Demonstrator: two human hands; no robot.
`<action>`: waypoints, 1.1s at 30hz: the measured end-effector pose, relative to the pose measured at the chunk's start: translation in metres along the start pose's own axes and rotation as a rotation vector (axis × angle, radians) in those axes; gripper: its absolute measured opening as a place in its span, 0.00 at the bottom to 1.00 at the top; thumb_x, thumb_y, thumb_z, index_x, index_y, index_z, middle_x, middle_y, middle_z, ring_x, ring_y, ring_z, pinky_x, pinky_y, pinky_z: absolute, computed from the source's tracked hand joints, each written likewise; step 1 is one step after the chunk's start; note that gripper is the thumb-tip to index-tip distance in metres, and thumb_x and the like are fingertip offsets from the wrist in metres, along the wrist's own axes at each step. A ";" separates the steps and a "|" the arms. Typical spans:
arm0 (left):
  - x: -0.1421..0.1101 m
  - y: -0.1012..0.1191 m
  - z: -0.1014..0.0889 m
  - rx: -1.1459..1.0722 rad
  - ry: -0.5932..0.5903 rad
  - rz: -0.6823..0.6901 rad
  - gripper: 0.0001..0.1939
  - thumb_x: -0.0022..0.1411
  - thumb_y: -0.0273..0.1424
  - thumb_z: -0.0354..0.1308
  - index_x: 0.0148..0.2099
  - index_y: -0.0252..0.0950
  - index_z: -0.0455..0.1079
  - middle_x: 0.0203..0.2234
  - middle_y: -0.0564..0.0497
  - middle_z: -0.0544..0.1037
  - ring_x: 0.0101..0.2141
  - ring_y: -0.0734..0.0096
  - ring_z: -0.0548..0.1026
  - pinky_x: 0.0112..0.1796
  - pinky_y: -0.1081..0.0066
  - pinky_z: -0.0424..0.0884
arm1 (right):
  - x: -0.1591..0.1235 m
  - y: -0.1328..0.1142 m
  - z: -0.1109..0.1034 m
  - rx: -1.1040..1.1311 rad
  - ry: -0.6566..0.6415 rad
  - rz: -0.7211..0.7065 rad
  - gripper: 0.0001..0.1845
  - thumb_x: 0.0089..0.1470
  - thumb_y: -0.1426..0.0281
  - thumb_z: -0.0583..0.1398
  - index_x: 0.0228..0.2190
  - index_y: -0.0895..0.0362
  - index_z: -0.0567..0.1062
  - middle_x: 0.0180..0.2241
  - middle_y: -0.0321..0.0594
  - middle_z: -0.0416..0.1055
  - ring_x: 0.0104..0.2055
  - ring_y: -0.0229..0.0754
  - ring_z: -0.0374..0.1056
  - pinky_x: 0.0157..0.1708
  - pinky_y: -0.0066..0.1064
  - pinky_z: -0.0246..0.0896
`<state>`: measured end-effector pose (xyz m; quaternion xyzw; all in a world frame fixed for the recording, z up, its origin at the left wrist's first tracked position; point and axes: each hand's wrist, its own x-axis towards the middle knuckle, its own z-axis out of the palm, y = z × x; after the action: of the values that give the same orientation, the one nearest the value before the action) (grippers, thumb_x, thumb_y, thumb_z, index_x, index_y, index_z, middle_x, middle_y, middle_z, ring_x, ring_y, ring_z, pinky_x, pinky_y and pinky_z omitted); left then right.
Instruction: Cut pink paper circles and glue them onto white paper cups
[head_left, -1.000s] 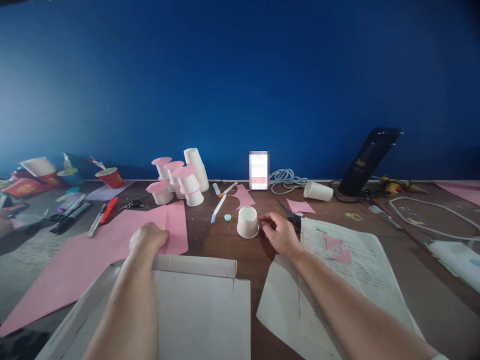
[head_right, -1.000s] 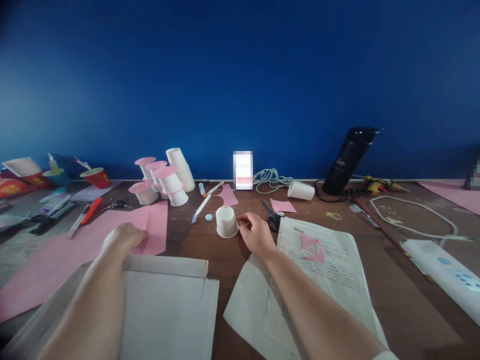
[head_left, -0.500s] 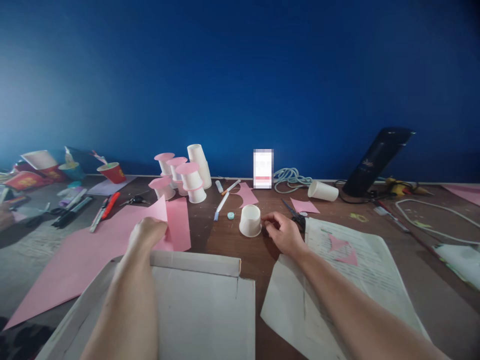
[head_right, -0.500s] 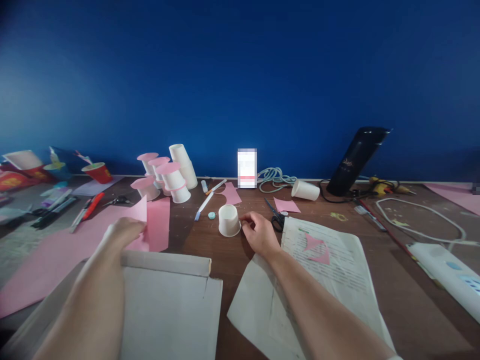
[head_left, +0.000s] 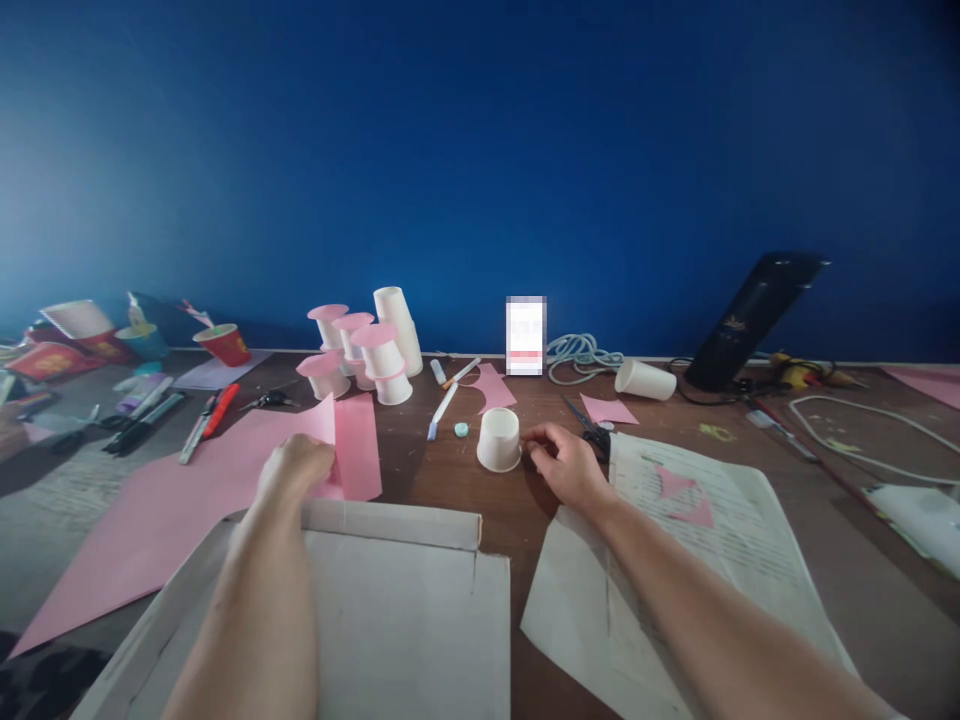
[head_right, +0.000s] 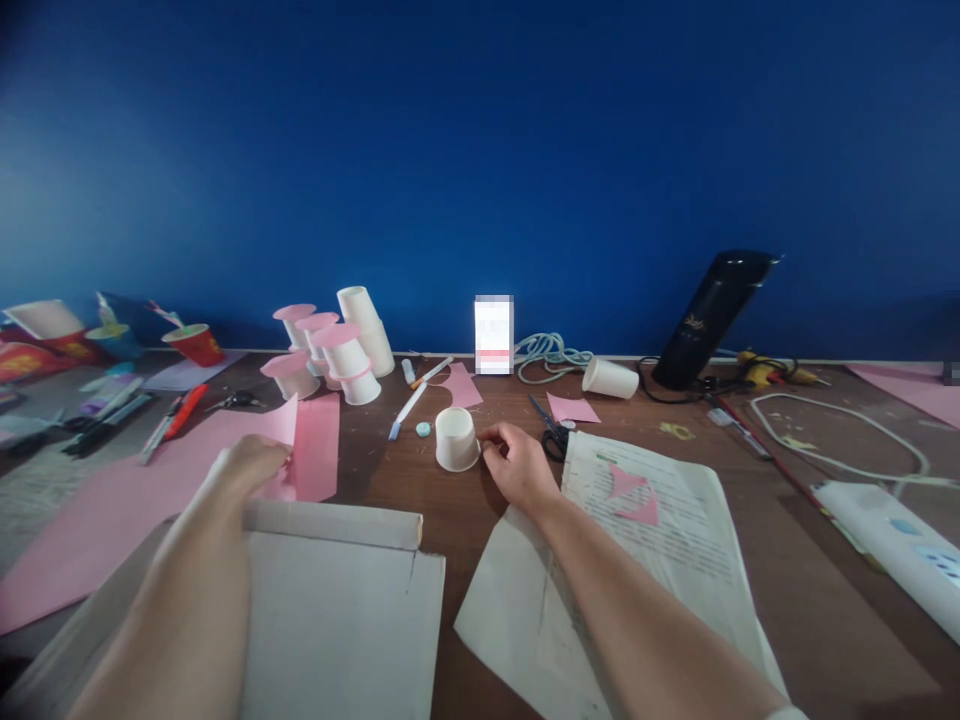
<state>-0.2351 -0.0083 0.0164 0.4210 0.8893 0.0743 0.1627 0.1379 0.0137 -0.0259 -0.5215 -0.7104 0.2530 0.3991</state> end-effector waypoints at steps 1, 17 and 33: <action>-0.001 0.001 0.000 0.005 0.006 -0.006 0.06 0.44 0.32 0.55 0.20 0.38 0.71 0.25 0.43 0.78 0.28 0.55 0.76 0.28 0.65 0.69 | 0.000 0.000 0.000 0.001 -0.002 -0.001 0.09 0.53 0.68 0.56 0.34 0.55 0.76 0.33 0.38 0.77 0.34 0.42 0.72 0.38 0.33 0.65; -0.028 0.015 -0.014 -0.050 0.395 -0.054 0.14 0.57 0.30 0.50 0.43 0.30 0.70 0.40 0.29 0.78 0.41 0.39 0.77 0.33 0.58 0.70 | 0.000 -0.001 0.000 0.052 0.026 -0.015 0.08 0.54 0.67 0.57 0.33 0.55 0.75 0.32 0.39 0.76 0.34 0.43 0.72 0.39 0.35 0.66; -0.043 0.025 -0.003 -0.589 0.813 0.453 0.10 0.54 0.29 0.53 0.35 0.38 0.76 0.28 0.51 0.78 0.29 0.68 0.73 0.36 0.68 0.69 | -0.002 -0.017 0.015 0.120 0.041 -0.073 0.49 0.44 0.53 0.68 0.62 0.52 0.55 0.59 0.50 0.62 0.61 0.54 0.59 0.57 0.50 0.58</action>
<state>-0.1925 -0.0252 0.0354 0.4757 0.7092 0.5099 -0.1031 0.1167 0.0069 -0.0219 -0.4753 -0.7041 0.2697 0.4534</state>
